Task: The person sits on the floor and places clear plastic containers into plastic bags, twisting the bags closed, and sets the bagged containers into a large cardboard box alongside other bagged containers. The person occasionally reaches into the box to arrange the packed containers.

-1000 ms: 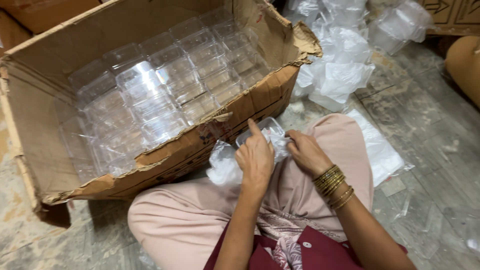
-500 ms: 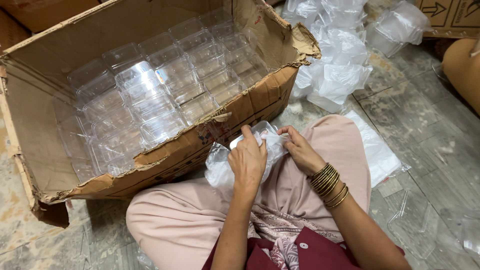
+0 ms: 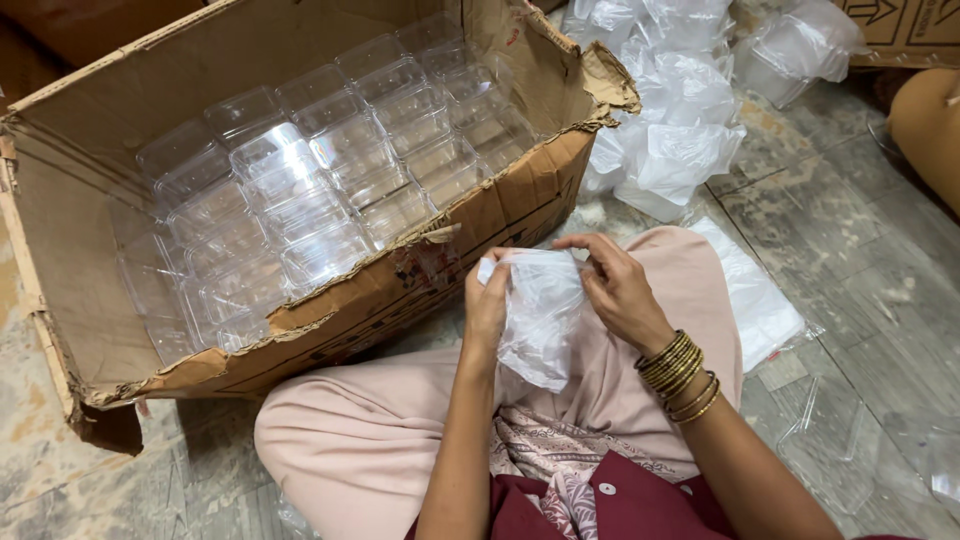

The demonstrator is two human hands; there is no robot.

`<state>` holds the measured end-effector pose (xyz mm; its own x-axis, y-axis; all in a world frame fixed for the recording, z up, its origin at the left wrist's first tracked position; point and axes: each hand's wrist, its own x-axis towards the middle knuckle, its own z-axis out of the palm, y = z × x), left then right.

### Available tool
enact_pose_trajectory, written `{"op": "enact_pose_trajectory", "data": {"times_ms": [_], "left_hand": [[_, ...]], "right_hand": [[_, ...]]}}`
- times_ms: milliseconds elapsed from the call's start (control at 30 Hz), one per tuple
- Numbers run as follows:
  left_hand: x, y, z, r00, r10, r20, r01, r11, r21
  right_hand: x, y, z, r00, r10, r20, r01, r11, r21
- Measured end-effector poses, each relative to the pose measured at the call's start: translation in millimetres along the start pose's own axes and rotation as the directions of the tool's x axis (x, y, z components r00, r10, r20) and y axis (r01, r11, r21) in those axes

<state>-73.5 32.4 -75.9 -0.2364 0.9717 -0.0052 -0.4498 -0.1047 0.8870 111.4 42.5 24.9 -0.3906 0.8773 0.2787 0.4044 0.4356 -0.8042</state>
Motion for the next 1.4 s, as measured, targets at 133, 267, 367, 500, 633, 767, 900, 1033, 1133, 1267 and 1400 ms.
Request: {"op": "enact_pose_trajectory", "data": {"times_ms": [133,267,367,500,633,767,900,1033,1133,1267,1400], "left_hand": [[2,-20,-12,0.985,-0.160,-0.068,0.157,0.987,-0.042],[3,-38,-19,0.983,-0.167,-0.079,0.158,0.981,-0.111],[5,-42,-19,0.984,-0.118,-0.132,0.128,0.990,0.067],[-2,-29,-16,0.993,0.094,-0.067,-0.087,0.991,0.098],[-13,-12,-7,0.995,0.074,0.067,-0.075,0.997,0.004],[-11,-7,6,0.972,-0.045,0.230,0.044,0.999,0.011],[-19,-8,12,0.996,-0.063,0.054,0.054,0.985,0.163],[-21,-11,7,0.984,-0.173,-0.037,0.177,0.975,0.131],[-15,-15,1,0.981,-0.193,-0.002,0.191,0.969,0.158],[-18,-22,-5,0.961,-0.277,-0.018,0.274,0.935,0.224],[-23,-16,-3,0.971,-0.237,-0.028,0.237,0.951,0.200]], "right_hand": [[5,42,17,0.992,0.126,-0.014,-0.117,0.950,0.288],[8,80,34,0.983,0.163,0.083,-0.183,0.885,0.429],[4,88,40,0.996,0.075,0.052,-0.081,0.991,0.111],[-2,78,34,0.972,0.121,0.199,-0.192,0.899,0.394],[-15,70,11,0.838,0.351,0.417,-0.543,0.458,0.704],[-32,71,-21,0.907,0.283,0.311,-0.409,0.421,0.809],[-16,83,-69,0.945,0.325,-0.032,-0.179,0.597,0.782],[35,110,-116,0.897,0.397,-0.195,-0.109,0.627,0.771],[74,136,-126,0.903,0.357,-0.240,0.003,0.552,0.834],[122,171,-118,0.846,0.317,-0.428,0.226,0.515,0.827],[149,183,-109,0.861,0.280,-0.425,0.234,0.524,0.819]]}}
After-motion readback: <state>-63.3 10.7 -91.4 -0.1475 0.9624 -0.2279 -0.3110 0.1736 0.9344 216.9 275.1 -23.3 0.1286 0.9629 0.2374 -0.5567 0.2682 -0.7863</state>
